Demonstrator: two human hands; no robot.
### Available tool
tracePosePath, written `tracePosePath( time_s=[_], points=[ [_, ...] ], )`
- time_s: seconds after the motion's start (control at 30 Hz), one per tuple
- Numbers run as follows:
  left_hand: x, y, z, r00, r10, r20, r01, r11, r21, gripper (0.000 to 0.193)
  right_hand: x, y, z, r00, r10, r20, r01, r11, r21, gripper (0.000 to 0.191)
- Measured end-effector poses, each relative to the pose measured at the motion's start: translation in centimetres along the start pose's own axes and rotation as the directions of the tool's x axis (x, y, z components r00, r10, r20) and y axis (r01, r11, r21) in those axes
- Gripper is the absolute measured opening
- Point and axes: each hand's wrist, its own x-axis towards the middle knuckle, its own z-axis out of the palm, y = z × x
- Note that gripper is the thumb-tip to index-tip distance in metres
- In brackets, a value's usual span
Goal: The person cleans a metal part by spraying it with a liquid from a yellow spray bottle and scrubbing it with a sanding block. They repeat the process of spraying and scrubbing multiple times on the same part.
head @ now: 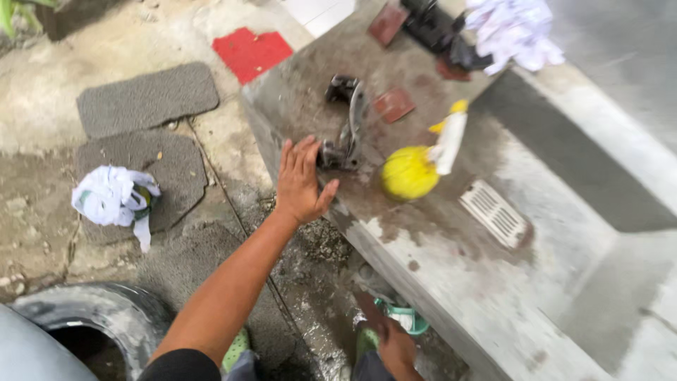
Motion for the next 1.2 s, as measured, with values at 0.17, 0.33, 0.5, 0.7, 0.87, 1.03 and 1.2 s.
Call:
tracePosePath(
  time_s=[0.17, 0.33, 0.5, 0.7, 0.87, 1.03, 1.2],
  points=[
    [3.1, 0.4, -8.3, 0.952, -0.002, 0.306, 0.035, 0.994, -0.102, 0.087, -3.6, -15.7, -10.5, 0.982, -0.129, -0.14, 0.168, 0.931, 0.323, 0.049],
    [6.0, 1.8, -15.6, 0.695, -0.249, 0.674, 0.674, 0.553, -0.491, 0.076, -4.1, -25.8, -23.8, 0.937, 0.086, -0.338, 0.229, 0.578, 0.783, 0.04],
    [10.1, 4.6, -19.4, 0.742, -0.246, 0.624, 0.67, 0.256, -0.696, 0.067, -1.9, -30.3, -30.1, 0.926, 0.147, -0.348, 0.293, 0.302, 0.907, 0.033],
    [14.0, 2.7, -20.3, 0.633, -0.373, 0.678, 0.74, 0.034, -0.672, 0.047, 4.0, -28.7, -33.3, 0.798, 0.019, -0.602, 0.513, 0.503, 0.696, 0.032],
    [17.7, -0.7, -23.1, 0.738, -0.517, 0.434, 0.548, 0.083, -0.832, 0.04, 10.3, -25.1, -35.7, 0.666, 0.163, -0.728, 0.647, 0.359, 0.673, 0.014],
    [19.9, 0.5, -22.5, 0.813, -0.461, 0.357, 0.509, 0.261, -0.82, 0.034, 8.1, -27.0, -35.6, 0.675, 0.063, -0.735, 0.631, 0.467, 0.62, 0.012],
    [23.6, 3.7, -18.8, 0.815, -0.281, 0.508, 0.56, 0.15, -0.815, 0.035, 9.7, -35.5, -36.6, 0.808, -0.191, -0.557, 0.573, 0.475, 0.669, 0.06]
  ],
)
